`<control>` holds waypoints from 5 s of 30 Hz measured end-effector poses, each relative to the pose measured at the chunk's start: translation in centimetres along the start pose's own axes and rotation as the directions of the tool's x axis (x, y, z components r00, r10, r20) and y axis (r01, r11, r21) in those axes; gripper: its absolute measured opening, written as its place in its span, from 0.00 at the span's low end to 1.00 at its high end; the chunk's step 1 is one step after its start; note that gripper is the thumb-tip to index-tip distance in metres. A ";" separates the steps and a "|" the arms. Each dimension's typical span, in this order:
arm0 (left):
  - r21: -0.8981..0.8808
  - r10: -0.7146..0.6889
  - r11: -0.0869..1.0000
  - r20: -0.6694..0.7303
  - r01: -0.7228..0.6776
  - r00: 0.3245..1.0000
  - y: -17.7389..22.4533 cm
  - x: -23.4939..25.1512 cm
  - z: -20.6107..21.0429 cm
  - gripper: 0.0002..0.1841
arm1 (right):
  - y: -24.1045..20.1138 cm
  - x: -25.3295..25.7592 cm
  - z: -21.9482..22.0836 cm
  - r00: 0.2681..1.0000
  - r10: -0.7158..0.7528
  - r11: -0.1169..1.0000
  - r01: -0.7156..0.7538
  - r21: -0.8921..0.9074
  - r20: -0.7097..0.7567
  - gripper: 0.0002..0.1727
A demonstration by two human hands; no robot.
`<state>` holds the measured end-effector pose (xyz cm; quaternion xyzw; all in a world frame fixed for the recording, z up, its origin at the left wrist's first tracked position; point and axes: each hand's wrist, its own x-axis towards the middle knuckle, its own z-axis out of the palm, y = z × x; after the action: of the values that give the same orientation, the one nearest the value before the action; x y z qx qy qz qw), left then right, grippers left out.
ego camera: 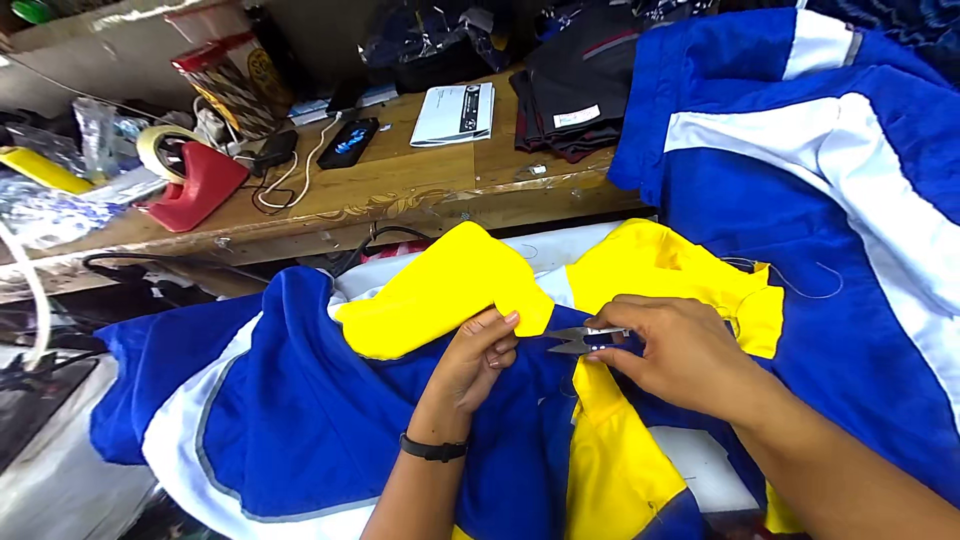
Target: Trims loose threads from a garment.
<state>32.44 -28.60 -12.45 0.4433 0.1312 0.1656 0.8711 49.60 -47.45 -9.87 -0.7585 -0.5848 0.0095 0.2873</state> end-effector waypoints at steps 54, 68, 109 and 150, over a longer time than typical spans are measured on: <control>0.466 0.453 0.818 -0.165 -0.336 0.876 -8.3 -11.4 5.0 0.07 | -5.9 -8.8 5.8 0.934 -0.073 0.144 -0.337 0.930 0.350 0.16; 0.487 0.535 0.775 -0.169 -0.402 0.828 -8.8 -11.1 5.2 0.08 | -6.1 -11.0 5.2 0.899 -0.048 0.022 -0.434 0.901 0.434 0.20; 0.718 0.786 0.436 -0.010 -0.542 0.618 -10.7 -10.0 4.0 0.10 | -7.7 -10.9 7.3 0.951 0.176 0.252 -0.292 0.923 0.253 0.19; 0.706 0.739 0.508 -0.063 -0.494 0.670 -10.2 -10.6 4.7 0.09 | -6.2 -9.3 7.9 0.968 0.115 0.305 -0.248 0.920 0.223 0.23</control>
<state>26.28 -41.99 -17.20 0.6883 0.1647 0.4931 0.5060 38.40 -51.49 -16.65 -0.5100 -0.3968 0.4223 0.6357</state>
